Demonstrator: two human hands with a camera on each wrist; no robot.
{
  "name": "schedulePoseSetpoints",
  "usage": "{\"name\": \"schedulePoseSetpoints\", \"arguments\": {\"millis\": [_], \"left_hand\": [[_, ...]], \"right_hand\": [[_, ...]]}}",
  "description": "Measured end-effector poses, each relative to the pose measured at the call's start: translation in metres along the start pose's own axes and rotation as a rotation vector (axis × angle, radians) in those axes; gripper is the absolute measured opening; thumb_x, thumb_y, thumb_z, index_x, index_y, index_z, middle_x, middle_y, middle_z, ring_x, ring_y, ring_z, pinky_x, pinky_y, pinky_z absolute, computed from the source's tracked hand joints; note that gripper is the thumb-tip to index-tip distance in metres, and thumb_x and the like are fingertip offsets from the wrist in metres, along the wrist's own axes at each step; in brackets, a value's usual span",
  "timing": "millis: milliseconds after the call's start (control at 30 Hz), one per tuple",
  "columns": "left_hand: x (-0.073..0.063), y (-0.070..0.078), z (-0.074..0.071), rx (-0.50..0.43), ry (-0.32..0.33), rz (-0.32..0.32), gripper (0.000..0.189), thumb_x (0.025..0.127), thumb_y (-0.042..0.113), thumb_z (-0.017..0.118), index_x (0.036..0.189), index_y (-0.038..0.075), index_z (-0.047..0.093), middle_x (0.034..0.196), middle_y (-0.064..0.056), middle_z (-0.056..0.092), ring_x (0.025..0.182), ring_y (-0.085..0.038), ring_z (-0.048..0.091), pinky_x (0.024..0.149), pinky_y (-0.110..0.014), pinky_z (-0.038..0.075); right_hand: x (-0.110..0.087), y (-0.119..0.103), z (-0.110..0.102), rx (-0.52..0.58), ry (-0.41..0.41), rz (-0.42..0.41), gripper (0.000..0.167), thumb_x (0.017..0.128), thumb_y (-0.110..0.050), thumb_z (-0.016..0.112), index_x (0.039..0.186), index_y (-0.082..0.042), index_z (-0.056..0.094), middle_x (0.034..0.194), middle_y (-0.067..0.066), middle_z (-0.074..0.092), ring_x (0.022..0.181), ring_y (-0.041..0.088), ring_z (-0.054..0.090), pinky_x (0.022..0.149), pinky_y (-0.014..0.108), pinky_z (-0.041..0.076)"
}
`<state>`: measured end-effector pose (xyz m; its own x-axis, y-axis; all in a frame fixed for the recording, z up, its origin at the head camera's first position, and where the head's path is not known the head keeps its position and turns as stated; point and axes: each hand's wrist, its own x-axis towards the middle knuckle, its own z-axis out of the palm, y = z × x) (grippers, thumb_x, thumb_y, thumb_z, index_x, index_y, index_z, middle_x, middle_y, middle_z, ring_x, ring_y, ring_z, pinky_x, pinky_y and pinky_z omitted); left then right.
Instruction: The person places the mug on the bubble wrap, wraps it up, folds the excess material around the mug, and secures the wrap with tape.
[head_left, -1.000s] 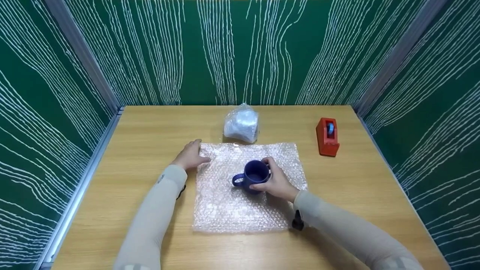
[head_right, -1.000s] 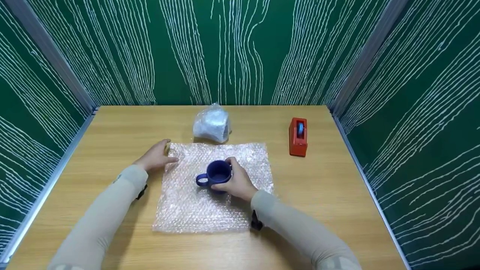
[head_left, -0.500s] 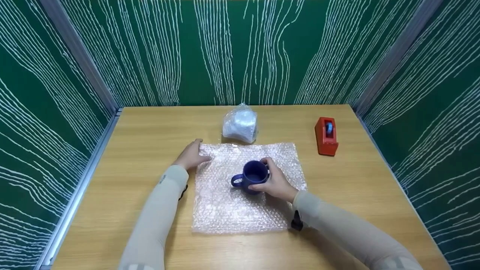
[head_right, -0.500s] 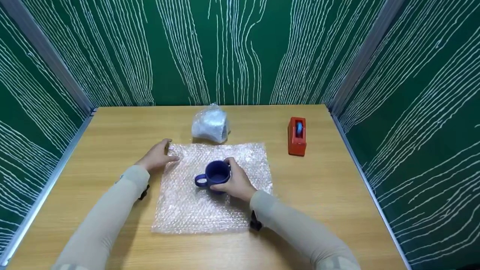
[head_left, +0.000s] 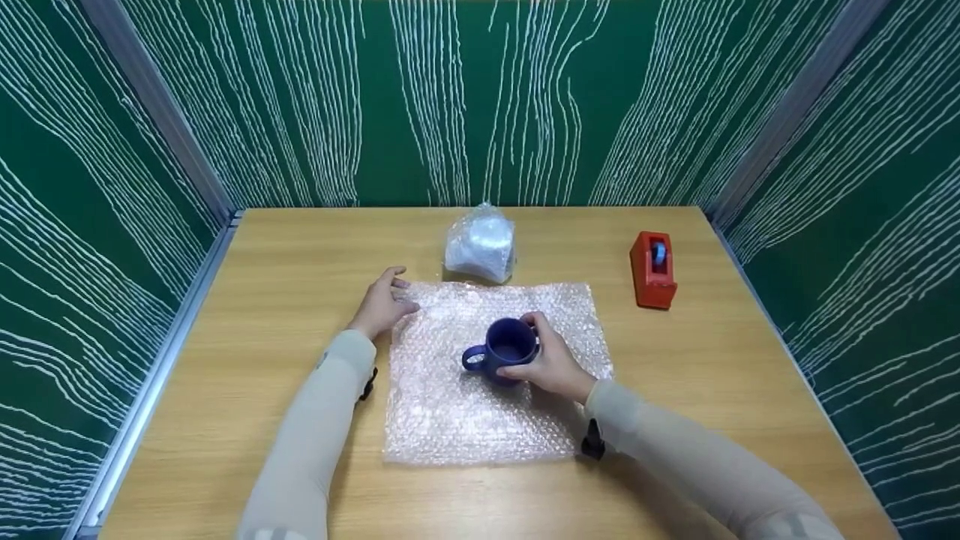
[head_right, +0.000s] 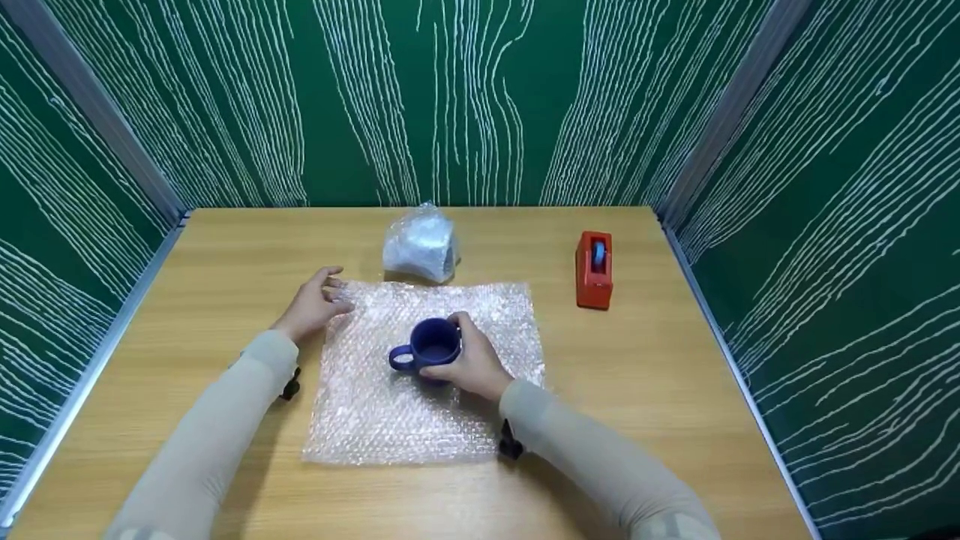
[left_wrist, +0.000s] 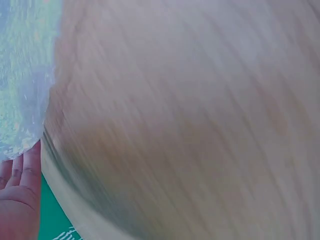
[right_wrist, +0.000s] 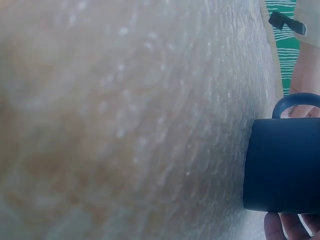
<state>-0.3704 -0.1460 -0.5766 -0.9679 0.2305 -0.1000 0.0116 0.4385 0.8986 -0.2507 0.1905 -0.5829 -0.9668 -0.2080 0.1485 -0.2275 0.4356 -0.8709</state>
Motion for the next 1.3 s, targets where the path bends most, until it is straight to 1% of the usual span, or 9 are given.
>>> {"name": "schedulePoseSetpoints", "arguments": {"millis": [167, 267, 367, 467, 600, 800, 900, 1067, 1300], "left_hand": [[-0.003, 0.000, -0.002, -0.083, 0.038, 0.008, 0.083, 0.095, -0.003, 0.073, 0.167, 0.003, 0.033, 0.143, -0.022, 0.058, 0.119, -0.037, 0.068, 0.098, -0.038, 0.061], [-0.005, 0.001, -0.001, -0.111, 0.055, 0.010, 0.076, 0.095, -0.002, 0.072, 0.164, 0.000, 0.040, 0.136, -0.022, 0.062, 0.115, -0.034, 0.070, 0.093, -0.032, 0.060], [-0.006, 0.003, 0.000, -0.116, 0.074, 0.017, 0.059, 0.096, 0.002, 0.073, 0.152, -0.004, 0.054, 0.126, -0.019, 0.069, 0.108, -0.027, 0.071, 0.088, -0.027, 0.059], [-0.008, 0.008, 0.003, -0.116, 0.100, 0.037, 0.037, 0.098, 0.005, 0.074, 0.133, -0.006, 0.067, 0.115, -0.014, 0.073, 0.100, -0.019, 0.068, 0.084, -0.022, 0.057], [-0.012, 0.015, 0.006, -0.122, 0.116, 0.079, 0.019, 0.103, 0.006, 0.071, 0.117, -0.007, 0.073, 0.106, -0.010, 0.074, 0.091, -0.013, 0.066, 0.080, -0.020, 0.058], [-0.019, 0.031, 0.012, -0.203, 0.107, 0.110, 0.015, 0.107, 0.005, 0.065, 0.113, -0.007, 0.071, 0.103, -0.017, 0.075, 0.083, -0.014, 0.073, 0.073, -0.021, 0.062], [-0.021, 0.038, 0.015, -0.241, 0.091, 0.129, 0.011, 0.109, 0.005, 0.060, 0.109, -0.005, 0.066, 0.106, -0.022, 0.076, 0.083, -0.014, 0.075, 0.072, -0.023, 0.063], [-0.021, 0.047, 0.019, -0.297, 0.030, 0.154, 0.009, 0.112, 0.004, 0.052, 0.107, -0.001, 0.059, 0.117, -0.032, 0.074, 0.085, -0.016, 0.076, 0.072, -0.028, 0.066], [-0.024, 0.055, 0.018, -0.314, 0.006, 0.167, 0.011, 0.114, 0.006, 0.050, 0.113, -0.002, 0.057, 0.121, -0.031, 0.073, 0.088, -0.017, 0.078, 0.074, -0.028, 0.067]], "right_hand": [[0.000, 0.001, 0.001, 0.000, 0.005, -0.012, 0.088, 0.065, -0.021, 0.105, 0.134, -0.005, 0.054, 0.127, 0.017, 0.067, 0.121, 0.036, 0.064, 0.117, 0.059, 0.046], [0.000, 0.000, 0.000, 0.006, 0.006, -0.009, 0.088, 0.065, -0.020, 0.105, 0.135, -0.004, 0.054, 0.128, 0.017, 0.067, 0.122, 0.036, 0.064, 0.117, 0.060, 0.045], [-0.001, -0.001, -0.001, 0.011, 0.004, 0.003, 0.089, 0.065, -0.020, 0.105, 0.136, -0.004, 0.054, 0.130, 0.018, 0.067, 0.124, 0.038, 0.064, 0.119, 0.060, 0.044], [0.000, -0.001, -0.002, 0.017, -0.001, 0.009, 0.090, 0.065, -0.019, 0.105, 0.137, -0.004, 0.054, 0.131, 0.018, 0.067, 0.126, 0.038, 0.063, 0.121, 0.059, 0.043], [0.001, -0.002, -0.001, 0.022, 0.001, 0.004, 0.089, 0.065, -0.019, 0.105, 0.136, -0.003, 0.053, 0.131, 0.018, 0.066, 0.126, 0.038, 0.063, 0.121, 0.059, 0.044], [0.001, -0.004, 0.000, 0.027, 0.002, -0.005, 0.088, 0.066, -0.019, 0.105, 0.136, -0.003, 0.054, 0.130, 0.018, 0.067, 0.125, 0.037, 0.064, 0.119, 0.059, 0.045], [0.001, -0.004, 0.000, 0.033, 0.001, -0.003, 0.088, 0.066, -0.019, 0.105, 0.136, -0.004, 0.055, 0.130, 0.018, 0.067, 0.124, 0.037, 0.064, 0.119, 0.057, 0.046], [0.001, -0.005, 0.001, 0.023, 0.004, -0.005, 0.087, 0.066, -0.019, 0.105, 0.136, -0.004, 0.055, 0.128, 0.017, 0.068, 0.123, 0.036, 0.064, 0.117, 0.056, 0.046], [0.004, -0.005, 0.005, 0.017, 0.012, -0.002, 0.086, 0.068, -0.019, 0.104, 0.137, -0.003, 0.055, 0.129, 0.017, 0.067, 0.124, 0.037, 0.063, 0.117, 0.059, 0.045]]}}
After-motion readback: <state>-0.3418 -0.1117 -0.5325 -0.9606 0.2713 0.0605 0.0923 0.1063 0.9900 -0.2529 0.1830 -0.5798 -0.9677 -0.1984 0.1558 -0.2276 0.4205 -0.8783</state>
